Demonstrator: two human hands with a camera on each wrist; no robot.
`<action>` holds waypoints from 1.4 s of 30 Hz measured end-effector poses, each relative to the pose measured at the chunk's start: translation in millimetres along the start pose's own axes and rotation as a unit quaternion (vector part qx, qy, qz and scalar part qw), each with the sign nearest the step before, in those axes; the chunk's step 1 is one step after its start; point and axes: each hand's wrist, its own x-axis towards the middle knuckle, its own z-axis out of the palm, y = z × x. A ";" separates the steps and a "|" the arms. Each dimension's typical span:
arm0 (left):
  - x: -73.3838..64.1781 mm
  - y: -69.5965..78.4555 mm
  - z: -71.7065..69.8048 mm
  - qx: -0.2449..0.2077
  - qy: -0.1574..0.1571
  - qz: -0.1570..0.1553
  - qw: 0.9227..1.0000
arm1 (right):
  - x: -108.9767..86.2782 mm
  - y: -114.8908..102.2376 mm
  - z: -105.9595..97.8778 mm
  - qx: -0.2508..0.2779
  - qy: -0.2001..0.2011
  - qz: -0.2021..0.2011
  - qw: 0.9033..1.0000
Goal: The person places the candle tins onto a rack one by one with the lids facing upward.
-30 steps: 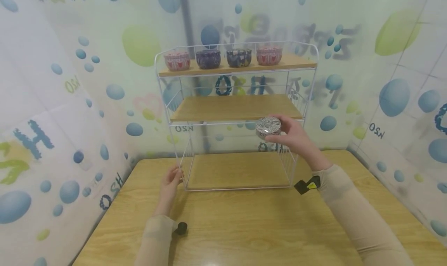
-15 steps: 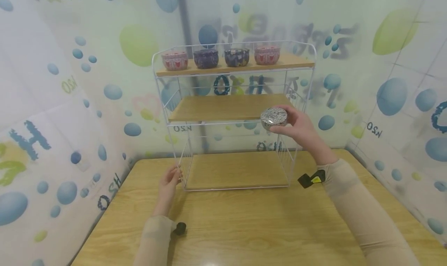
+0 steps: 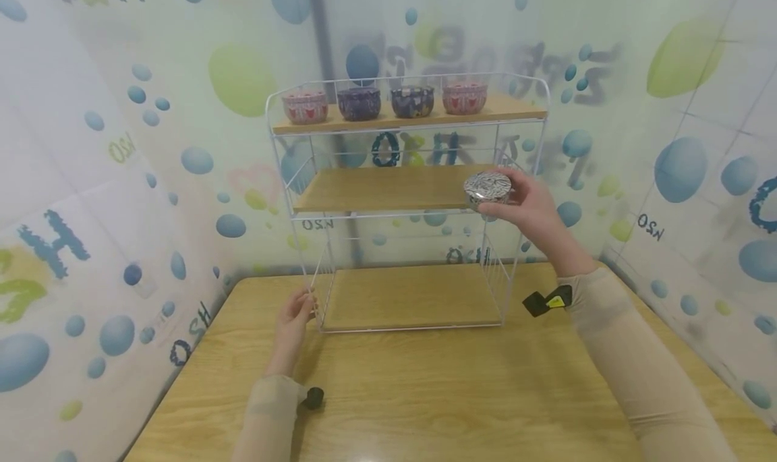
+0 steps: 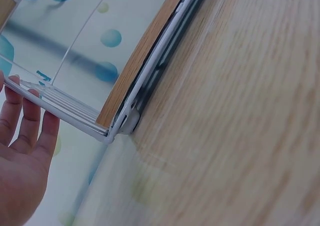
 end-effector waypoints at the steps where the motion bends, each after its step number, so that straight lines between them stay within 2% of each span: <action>1: 1.6 -3.5 -0.6 0.000 0.001 0.000 1.000 | 0.5 -0.7 -1.1 -0.004 0.003 -0.001 1.000; 4: 5.7 -13.3 -1.6 0.003 0.008 0.007 1.000 | 2.6 -2.6 -3.8 -0.023 0.022 0.005 0.999; 8: 7.7 -18.9 -0.8 0.002 0.012 0.026 1.000 | 6.0 -5.2 -6.1 -0.023 0.045 0.012 0.999; 12: 2.9 -4.9 1.3 -0.006 0.005 0.015 1.000 | 8.2 -9.2 -8.4 -0.017 0.056 0.002 0.998; 15: 3.5 -3.3 2.8 -0.009 0.004 -0.003 1.000 | 8.5 -13.2 -11.9 -0.007 0.055 -0.004 0.998; 19: 9.3 -17.2 2.8 -0.005 0.011 0.010 1.000 | 9.5 -18.9 -15.1 0.010 0.053 -0.002 0.999; 23: 8.7 -19.1 2.1 0.002 0.011 0.029 1.000 | 11.7 -22.9 -16.3 0.016 0.057 -0.006 0.998; 28: 7.9 -19.4 0.2 0.001 0.010 0.022 1.000 | 16.8 -25.7 -18.6 0.016 0.069 -0.021 0.997; 33: 7.7 -19.0 -0.2 0.001 0.008 0.024 1.000 | 18.0 -31.3 -22.5 0.039 0.074 -0.030 0.996; 42: 8.7 -19.9 -0.3 0.007 0.011 0.019 1.000 | 18.7 -46.0 -31.5 0.012 0.088 -0.026 0.996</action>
